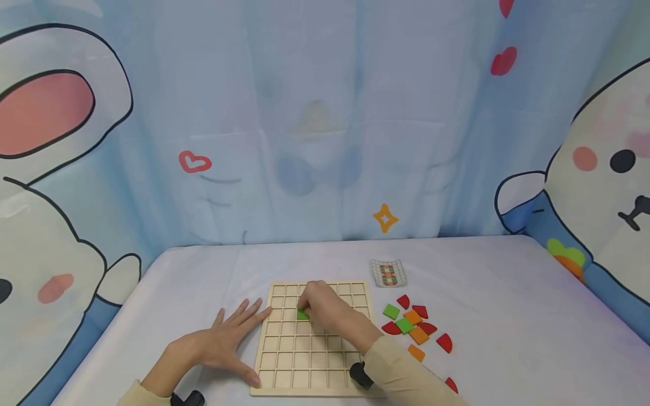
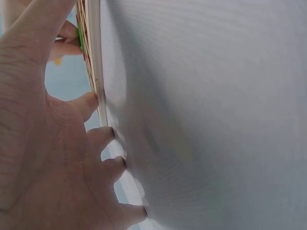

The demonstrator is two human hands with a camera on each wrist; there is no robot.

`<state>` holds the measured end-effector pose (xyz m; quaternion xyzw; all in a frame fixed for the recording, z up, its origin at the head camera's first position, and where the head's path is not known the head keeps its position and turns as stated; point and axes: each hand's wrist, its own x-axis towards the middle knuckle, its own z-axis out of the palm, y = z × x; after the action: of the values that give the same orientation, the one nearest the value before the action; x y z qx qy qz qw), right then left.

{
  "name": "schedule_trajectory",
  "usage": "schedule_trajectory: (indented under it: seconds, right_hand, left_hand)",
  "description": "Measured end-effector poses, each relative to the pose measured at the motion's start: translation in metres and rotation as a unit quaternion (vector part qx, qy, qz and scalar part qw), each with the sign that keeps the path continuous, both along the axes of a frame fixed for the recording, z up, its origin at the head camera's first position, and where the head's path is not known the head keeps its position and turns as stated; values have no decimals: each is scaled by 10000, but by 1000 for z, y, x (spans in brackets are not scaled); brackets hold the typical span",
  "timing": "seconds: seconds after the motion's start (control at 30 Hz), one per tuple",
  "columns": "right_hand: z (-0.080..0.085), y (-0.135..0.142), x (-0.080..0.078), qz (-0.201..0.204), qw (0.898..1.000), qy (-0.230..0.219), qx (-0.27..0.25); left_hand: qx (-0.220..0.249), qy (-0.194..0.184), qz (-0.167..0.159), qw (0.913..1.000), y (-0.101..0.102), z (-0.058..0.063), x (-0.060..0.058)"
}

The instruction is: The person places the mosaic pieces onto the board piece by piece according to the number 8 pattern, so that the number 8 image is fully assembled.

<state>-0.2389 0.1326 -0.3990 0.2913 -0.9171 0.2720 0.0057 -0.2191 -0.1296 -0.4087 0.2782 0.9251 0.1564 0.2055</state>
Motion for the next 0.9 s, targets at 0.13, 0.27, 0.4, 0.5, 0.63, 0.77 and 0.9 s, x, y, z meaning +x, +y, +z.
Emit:
schedule_trajectory:
  seconds: [0.13,0.27,0.4,0.5,0.63,0.77,0.9]
  right_hand:
    - [-1,5,4,80,9999,83,-31]
    - [0,18,15,46,9999,102,-131]
    - [4,42,32,-135,9996,27,-252]
    - [9,67,46,-166,9994,-38,-292]
    - [14,105,68,-172,9993,-284,-182]
    - [16,141,88,-420,9954,-844,141]
    - [10,161,106,-1207,9760,-1758,447]
  left_hand:
    - [23,5,5,10000,-1,-1,0]
    - [43,-2,21,10000,-1,-1,2]
    - [91,-42,21,9999,-1,-2,2]
    - [81,-43,37,10000,-1,-2,2]
    - [56,-10,72,10000,-2,-2,2]
    - [63,14,86,9999,-2,-1,3]
    - [122,38,89,9999,-4,1,4]
